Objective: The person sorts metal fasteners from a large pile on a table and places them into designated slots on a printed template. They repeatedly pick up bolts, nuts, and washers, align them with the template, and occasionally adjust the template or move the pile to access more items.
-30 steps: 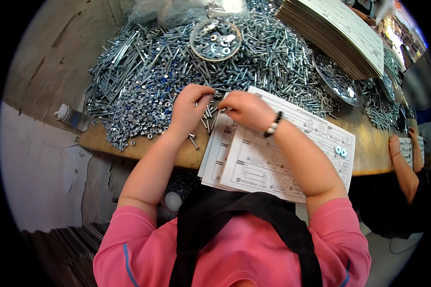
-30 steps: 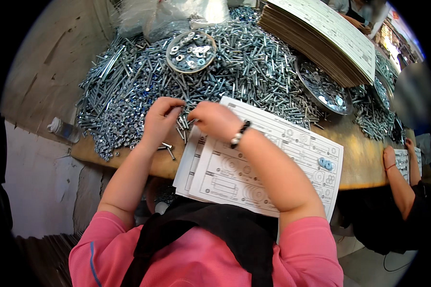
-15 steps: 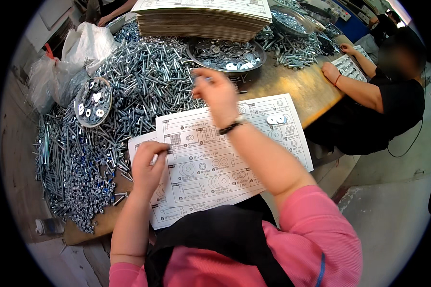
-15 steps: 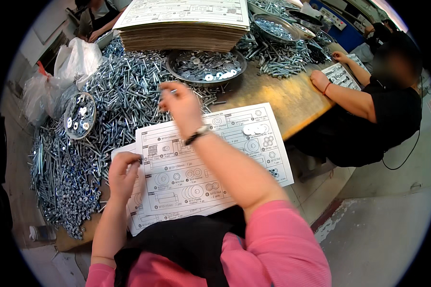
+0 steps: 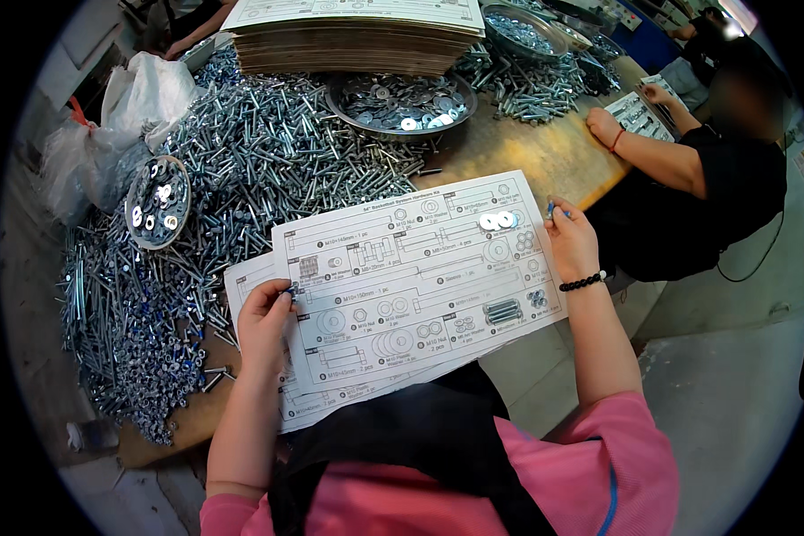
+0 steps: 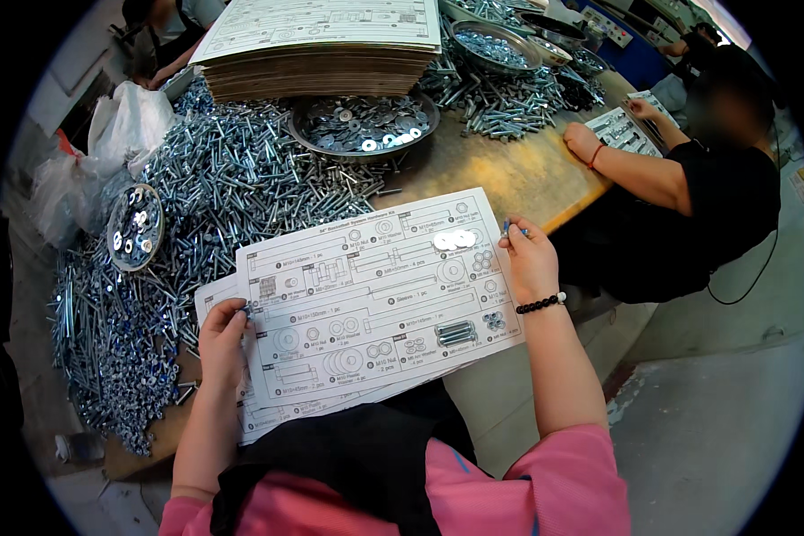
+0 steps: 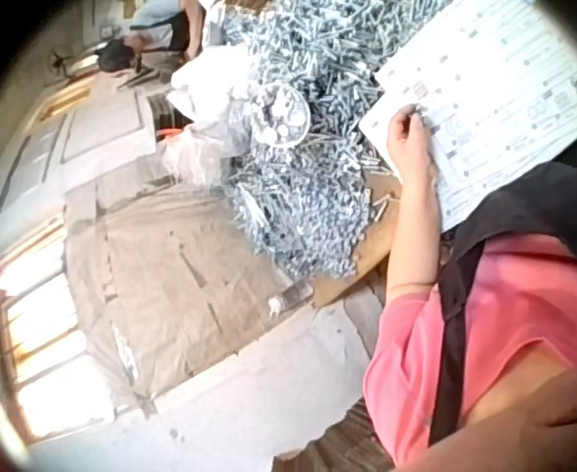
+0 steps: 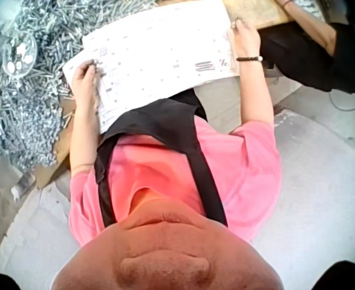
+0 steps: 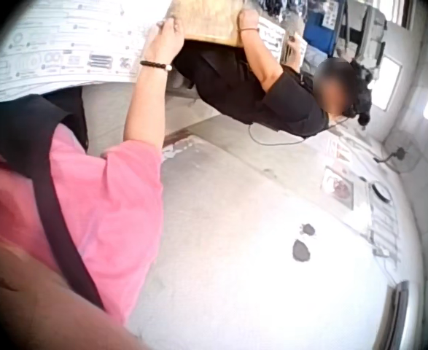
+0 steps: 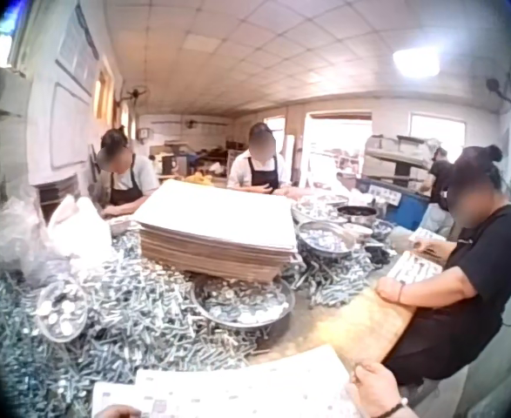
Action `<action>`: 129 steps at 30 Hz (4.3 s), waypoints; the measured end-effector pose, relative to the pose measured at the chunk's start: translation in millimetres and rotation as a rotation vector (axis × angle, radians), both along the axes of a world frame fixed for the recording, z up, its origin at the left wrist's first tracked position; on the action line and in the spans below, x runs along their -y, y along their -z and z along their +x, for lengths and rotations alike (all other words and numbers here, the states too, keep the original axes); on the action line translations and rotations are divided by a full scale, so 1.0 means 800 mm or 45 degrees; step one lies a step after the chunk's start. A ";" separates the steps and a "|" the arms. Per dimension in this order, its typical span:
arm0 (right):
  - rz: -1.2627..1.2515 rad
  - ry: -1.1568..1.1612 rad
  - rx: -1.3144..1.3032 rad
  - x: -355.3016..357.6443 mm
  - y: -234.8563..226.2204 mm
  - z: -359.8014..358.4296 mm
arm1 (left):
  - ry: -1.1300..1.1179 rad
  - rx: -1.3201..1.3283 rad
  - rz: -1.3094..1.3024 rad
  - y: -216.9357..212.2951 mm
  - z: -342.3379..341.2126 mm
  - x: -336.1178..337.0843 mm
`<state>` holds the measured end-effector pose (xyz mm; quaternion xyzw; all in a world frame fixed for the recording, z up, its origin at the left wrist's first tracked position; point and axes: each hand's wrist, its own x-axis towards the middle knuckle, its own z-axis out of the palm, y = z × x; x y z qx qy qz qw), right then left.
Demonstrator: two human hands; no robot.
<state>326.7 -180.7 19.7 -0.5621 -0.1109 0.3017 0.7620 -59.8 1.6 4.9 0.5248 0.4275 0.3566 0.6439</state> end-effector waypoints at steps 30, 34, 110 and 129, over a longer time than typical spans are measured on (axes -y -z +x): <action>0.280 -1.389 2.484 -0.215 0.007 -0.241 | 0.817 -1.156 1.895 -0.022 -0.024 -0.036; 0.069 -1.288 2.274 -0.200 -0.003 -0.234 | 0.904 -0.977 1.495 -0.032 -0.034 -0.044; -0.637 -0.993 1.838 -0.014 -0.044 -0.117 | 0.753 -0.503 1.272 -0.012 0.122 0.066; -0.628 -0.994 2.023 0.023 -0.023 -0.141 | 1.088 -0.851 1.337 -0.015 0.129 0.108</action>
